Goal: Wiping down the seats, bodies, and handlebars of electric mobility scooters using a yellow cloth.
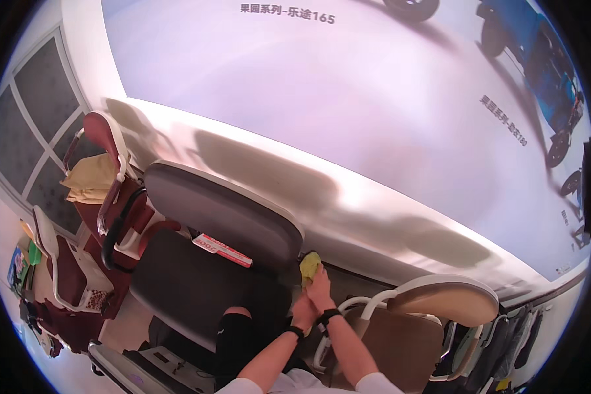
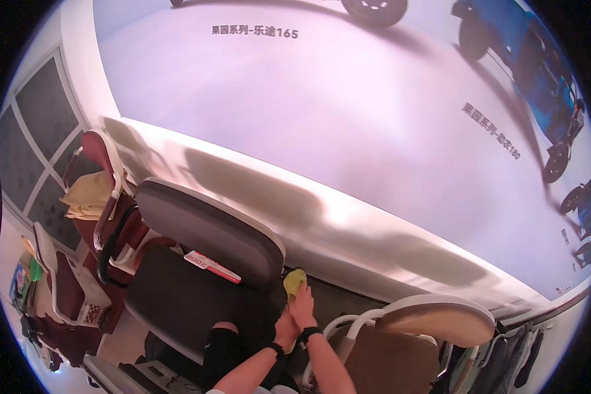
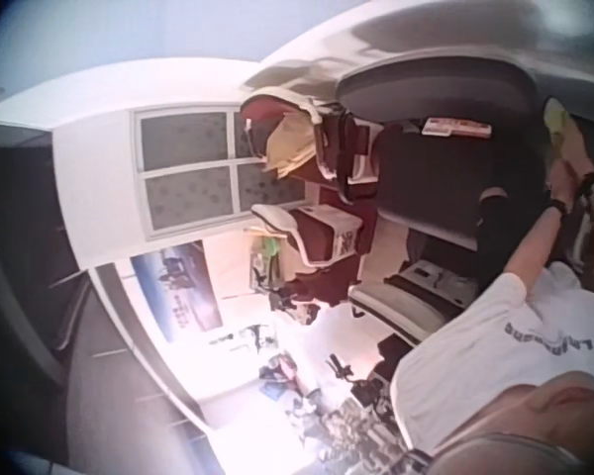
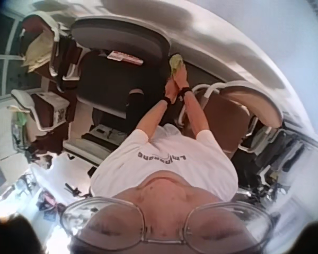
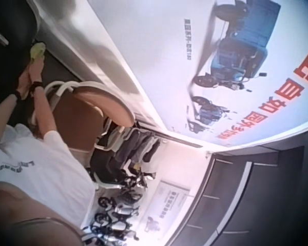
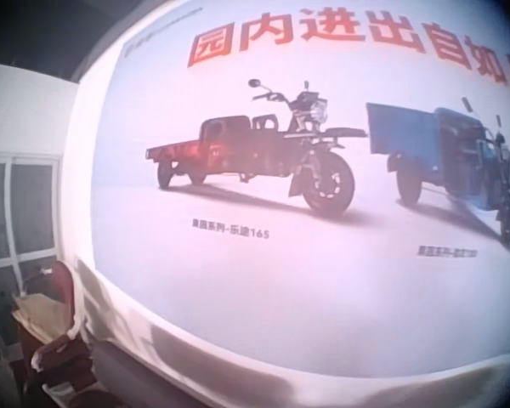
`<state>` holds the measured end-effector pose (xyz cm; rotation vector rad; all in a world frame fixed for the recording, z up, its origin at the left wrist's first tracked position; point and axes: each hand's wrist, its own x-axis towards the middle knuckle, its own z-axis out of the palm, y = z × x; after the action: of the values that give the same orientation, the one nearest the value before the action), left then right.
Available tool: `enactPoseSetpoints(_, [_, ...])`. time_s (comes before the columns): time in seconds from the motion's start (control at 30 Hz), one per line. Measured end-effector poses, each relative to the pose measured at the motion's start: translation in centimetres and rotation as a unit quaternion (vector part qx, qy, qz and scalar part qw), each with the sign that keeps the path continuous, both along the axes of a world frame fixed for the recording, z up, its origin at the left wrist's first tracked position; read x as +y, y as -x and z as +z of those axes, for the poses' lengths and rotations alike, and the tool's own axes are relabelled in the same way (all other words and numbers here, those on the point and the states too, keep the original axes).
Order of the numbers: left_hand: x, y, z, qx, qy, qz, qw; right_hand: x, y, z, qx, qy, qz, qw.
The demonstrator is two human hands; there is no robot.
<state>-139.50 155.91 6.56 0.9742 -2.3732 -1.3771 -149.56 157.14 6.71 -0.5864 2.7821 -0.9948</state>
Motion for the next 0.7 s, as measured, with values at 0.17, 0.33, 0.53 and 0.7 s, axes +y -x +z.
enactPoseSetpoints(0.17, [-0.2, 2.9, -4.7, -0.033, 0.021, -0.024, 0.999, -3.3, 3.5, 1.7, -0.024, -0.080, 0.133, 0.988])
enactPoseSetpoints(0.33, [-0.9, 3.0, -3.9, -0.069, -0.012, -0.043, 0.997, -3.3, 4.4, 0.6, 0.003, -0.080, 0.161, 0.984])
enactPoseSetpoints(0.53, [-3.1, 0.2, 1.3, -0.081, 0.050, -0.104, 0.990, -4.2, 6.0, 0.4, -0.065, -0.062, 0.136, 0.987])
enactPoseSetpoints(0.7, [-3.3, -3.1, 4.0, -0.093, 0.004, -0.160, 0.983, 0.1, 5.0, -1.9, -0.118, -0.033, 0.064, 0.990])
